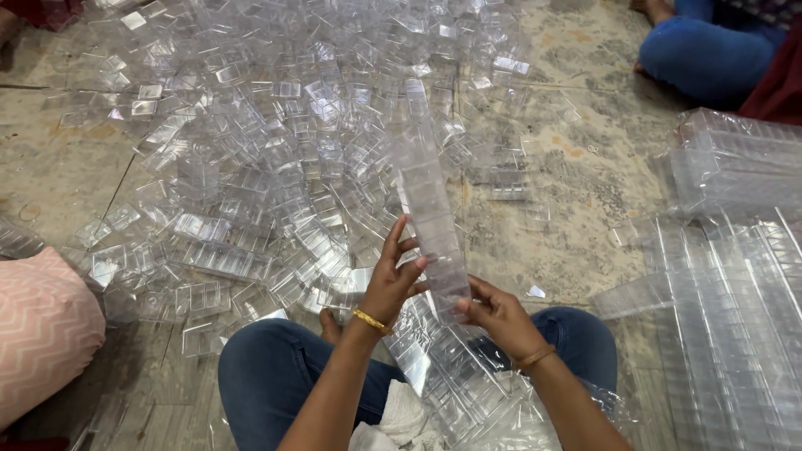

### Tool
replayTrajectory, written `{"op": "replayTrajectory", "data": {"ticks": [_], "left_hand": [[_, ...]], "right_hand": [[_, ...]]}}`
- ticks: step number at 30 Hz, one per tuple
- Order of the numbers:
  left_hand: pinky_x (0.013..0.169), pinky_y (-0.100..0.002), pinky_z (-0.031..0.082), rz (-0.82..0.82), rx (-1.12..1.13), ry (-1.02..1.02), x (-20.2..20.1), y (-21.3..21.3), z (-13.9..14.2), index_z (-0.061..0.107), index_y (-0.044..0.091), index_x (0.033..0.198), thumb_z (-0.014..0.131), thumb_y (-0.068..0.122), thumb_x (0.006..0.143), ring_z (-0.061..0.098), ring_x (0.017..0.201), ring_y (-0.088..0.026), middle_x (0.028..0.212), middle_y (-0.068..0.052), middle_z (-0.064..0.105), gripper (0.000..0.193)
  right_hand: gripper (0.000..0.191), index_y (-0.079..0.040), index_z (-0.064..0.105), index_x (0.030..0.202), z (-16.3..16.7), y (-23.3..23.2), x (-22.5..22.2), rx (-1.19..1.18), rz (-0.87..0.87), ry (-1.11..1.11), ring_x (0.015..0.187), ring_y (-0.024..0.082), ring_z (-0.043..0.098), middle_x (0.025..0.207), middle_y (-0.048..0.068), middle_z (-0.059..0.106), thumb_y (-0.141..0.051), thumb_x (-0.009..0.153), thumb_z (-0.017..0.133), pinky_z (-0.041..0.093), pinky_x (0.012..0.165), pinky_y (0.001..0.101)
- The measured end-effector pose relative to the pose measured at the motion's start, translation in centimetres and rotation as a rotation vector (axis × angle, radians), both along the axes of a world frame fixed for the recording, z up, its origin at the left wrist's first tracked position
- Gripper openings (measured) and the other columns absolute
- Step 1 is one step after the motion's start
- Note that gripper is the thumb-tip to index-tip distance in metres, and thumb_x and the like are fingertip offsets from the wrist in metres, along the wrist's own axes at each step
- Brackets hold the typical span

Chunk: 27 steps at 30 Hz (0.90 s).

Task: The person sits on the floor and repeatedly picks up small clear plastic container halves, snaps them together to form complete boxes, and places the assembled units into a growing stack. The person handles the containers by hand without tools.

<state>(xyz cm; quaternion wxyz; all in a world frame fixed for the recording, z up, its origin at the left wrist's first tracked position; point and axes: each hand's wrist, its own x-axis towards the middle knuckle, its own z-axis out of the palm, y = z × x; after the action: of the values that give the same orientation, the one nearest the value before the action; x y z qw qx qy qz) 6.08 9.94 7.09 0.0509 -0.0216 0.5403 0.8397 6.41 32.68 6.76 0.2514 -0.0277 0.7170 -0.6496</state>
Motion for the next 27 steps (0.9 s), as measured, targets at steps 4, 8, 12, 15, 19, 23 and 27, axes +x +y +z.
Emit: {"op": "replayTrajectory", "data": {"ticks": [4,8,12,15,19,23,27], "left_hand": [[0.082,-0.037,0.065,0.085,-0.122,-0.079,0.7,0.9,-0.5,0.017,0.032,0.161,0.071,0.028,0.089,0.066,0.118,-0.024,0.145,-0.013,0.047,0.09],[0.082,-0.036,0.062,0.168,-0.188,-0.038,1.6,2.3,-1.7,0.018,0.029,0.161,0.072,0.024,0.089,0.064,0.112,-0.025,0.144,-0.017,0.047,0.09],[0.084,-0.035,0.061,0.214,-0.32,0.013,2.3,3.1,-2.0,0.019,0.026,0.161,0.075,0.022,0.088,0.066,0.112,-0.024,0.141,-0.018,0.048,0.091],[0.084,-0.034,0.062,0.23,-0.371,0.024,2.7,3.5,-1.9,0.02,0.024,0.161,0.075,0.022,0.088,0.067,0.111,-0.023,0.139,-0.018,0.051,0.092],[0.084,-0.035,0.062,0.238,-0.387,-0.005,3.0,3.8,-2.1,0.022,0.022,0.159,0.077,0.023,0.085,0.063,0.114,-0.024,0.138,-0.016,0.052,0.093],[0.097,-0.042,0.054,0.201,-0.248,0.022,2.8,3.1,-3.1,0.031,0.017,0.159,0.065,0.042,0.092,0.056,0.126,-0.031,0.143,-0.018,0.05,0.079],[0.106,-0.047,0.048,0.028,0.024,-0.13,2.6,2.3,-3.7,0.04,0.014,0.156,0.045,0.065,0.095,0.052,0.138,-0.028,0.149,-0.015,0.053,0.08]], "right_hand": [[0.084,-0.012,0.041,0.153,-0.2,-0.5,1.4,0.12,-0.006,-0.002,0.112,0.02,0.07,0.137,0.013,0.065,-0.032,0.08,0.077,0.063,0.088,0.0333],[0.092,-0.009,0.035,0.152,-0.6,-1.2,2.3,0.294,0.034,0.156,0.119,0.026,0.067,0.137,0.017,0.063,-0.036,0.077,0.081,0.061,0.09,0.037],[0.1,-0.009,0.033,0.151,-0.6,-1.7,2.4,0.586,0.075,0.386,0.127,0.034,0.059,0.137,0.024,0.058,-0.041,0.075,0.089,0.051,0.101,0.0431],[0.102,-0.017,0.033,0.152,-0.5,-1.8,2.6,0.625,0.057,0.227,0.123,0.03,0.066,0.132,0.019,0.064,-0.043,0.069,0.087,0.055,0.1,0.0407],[0.102,-0.016,0.028,0.153,-0.6,-1.7,2.7,0.462,0.021,0.263,0.122,0.027,0.065,0.136,0.017,0.06,-0.031,0.071,0.087,0.054,0.1,0.0389],[0.104,-0.015,0.022,0.157,-0.8,-1.1,2.4,-0.024,-0.001,-0.019,0.125,0.029,0.061,0.142,0.02,0.048,-0.014,0.073,0.083,0.056,0.101,0.0424],[0.104,-0.015,0.019,0.161,-0.1,-0.7,2.4,-0.162,0.107,-0.155,0.133,0.028,0.053,0.151,0.015,0.044,-0.017,0.078,0.081,0.05,0.107,0.0434]]}}
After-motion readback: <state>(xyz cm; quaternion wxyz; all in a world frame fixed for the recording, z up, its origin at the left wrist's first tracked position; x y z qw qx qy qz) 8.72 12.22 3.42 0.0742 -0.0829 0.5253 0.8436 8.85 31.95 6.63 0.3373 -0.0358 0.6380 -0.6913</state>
